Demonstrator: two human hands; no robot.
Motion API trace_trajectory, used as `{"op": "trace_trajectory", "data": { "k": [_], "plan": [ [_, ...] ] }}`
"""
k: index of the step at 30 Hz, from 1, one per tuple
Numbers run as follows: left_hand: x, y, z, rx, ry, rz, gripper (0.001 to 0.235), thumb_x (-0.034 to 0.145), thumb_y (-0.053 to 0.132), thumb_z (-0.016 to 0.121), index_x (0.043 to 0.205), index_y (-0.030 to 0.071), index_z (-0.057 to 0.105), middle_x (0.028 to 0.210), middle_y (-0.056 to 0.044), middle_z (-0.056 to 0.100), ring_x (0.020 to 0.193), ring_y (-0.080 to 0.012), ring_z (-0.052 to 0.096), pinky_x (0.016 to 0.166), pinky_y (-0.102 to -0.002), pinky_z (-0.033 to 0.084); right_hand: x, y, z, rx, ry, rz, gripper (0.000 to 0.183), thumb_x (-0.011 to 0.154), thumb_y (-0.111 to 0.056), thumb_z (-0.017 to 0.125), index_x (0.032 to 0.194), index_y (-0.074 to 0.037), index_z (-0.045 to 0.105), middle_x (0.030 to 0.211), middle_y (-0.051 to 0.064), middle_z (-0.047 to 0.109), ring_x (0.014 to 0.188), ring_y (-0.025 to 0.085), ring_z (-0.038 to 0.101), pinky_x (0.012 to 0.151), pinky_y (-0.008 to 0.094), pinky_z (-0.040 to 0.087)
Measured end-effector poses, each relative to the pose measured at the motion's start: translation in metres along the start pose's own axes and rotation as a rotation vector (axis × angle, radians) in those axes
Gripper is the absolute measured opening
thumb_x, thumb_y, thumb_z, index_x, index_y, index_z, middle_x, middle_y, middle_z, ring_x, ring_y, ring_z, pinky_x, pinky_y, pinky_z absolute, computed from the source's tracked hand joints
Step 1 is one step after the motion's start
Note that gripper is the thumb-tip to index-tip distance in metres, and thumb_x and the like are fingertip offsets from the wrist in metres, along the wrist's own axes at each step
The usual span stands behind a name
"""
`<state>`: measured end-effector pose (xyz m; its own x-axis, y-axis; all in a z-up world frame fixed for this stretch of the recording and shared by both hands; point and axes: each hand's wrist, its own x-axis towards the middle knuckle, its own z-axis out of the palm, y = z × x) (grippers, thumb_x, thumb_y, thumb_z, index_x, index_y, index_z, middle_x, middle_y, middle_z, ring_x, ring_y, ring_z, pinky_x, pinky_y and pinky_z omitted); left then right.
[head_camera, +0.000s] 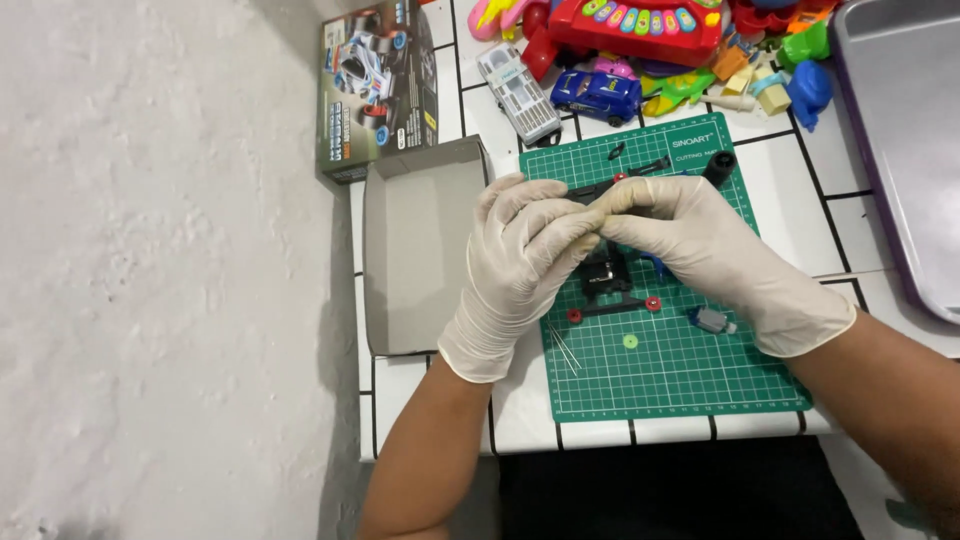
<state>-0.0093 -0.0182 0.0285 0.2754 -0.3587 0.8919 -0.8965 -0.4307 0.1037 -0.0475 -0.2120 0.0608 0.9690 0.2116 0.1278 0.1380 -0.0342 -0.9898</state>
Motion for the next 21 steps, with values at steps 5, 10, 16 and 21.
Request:
{"op": "trace_trajectory", "data": {
  "k": [5, 10, 16, 21],
  "plan": [
    [0.008, 0.004, -0.01, -0.028, -0.061, -0.017, 0.019, 0.094, 0.027, 0.076, 0.106, 0.012, 0.078, 0.097, -0.002, 0.072, 0.1, -0.026, 0.067, 0.107, -0.049, 0.045, -0.003, 0.01, 0.0, 0.053, 0.018, -0.046, 0.01, 0.093, 0.001, 0.072, 0.101, 0.002, 0.076, 0.094, 0.012, 0.073, 0.092, 0.019, 0.069, 0.087, 0.035, 0.058],
    [0.013, 0.01, -0.009, -0.105, -0.079, -0.084, 0.015, 0.095, 0.011, 0.075, 0.104, -0.001, 0.074, 0.094, -0.014, 0.072, 0.1, -0.0358, 0.069, 0.103, -0.054, 0.048, -0.008, -0.001, -0.003, -0.057, 0.055, -0.113, 0.022, 0.092, 0.001, 0.073, 0.114, -0.001, 0.075, 0.103, 0.011, 0.074, 0.097, 0.018, 0.068, 0.091, 0.036, 0.056],
    [-0.003, 0.003, 0.003, -0.259, -0.049, -0.152, 0.009, 0.092, 0.013, 0.077, 0.1, 0.01, 0.075, 0.101, -0.002, 0.076, 0.101, -0.0251, 0.073, 0.104, -0.044, 0.05, -0.014, 0.001, 0.001, -0.27, 0.122, -0.396, 0.023, 0.083, 0.003, 0.084, 0.104, -0.005, 0.077, 0.095, 0.009, 0.074, 0.095, 0.026, 0.073, 0.088, 0.039, 0.058],
    [0.001, 0.009, 0.0, -0.376, -0.027, -0.198, 0.012, 0.088, 0.009, 0.081, 0.099, 0.008, 0.076, 0.097, -0.003, 0.077, 0.096, -0.0256, 0.074, 0.101, -0.044, 0.054, -0.015, 0.004, 0.002, -0.297, 0.14, -0.469, 0.018, 0.086, 0.003, 0.084, 0.101, -0.005, 0.078, 0.094, 0.009, 0.075, 0.092, 0.025, 0.074, 0.084, 0.039, 0.06]
  ]
}}
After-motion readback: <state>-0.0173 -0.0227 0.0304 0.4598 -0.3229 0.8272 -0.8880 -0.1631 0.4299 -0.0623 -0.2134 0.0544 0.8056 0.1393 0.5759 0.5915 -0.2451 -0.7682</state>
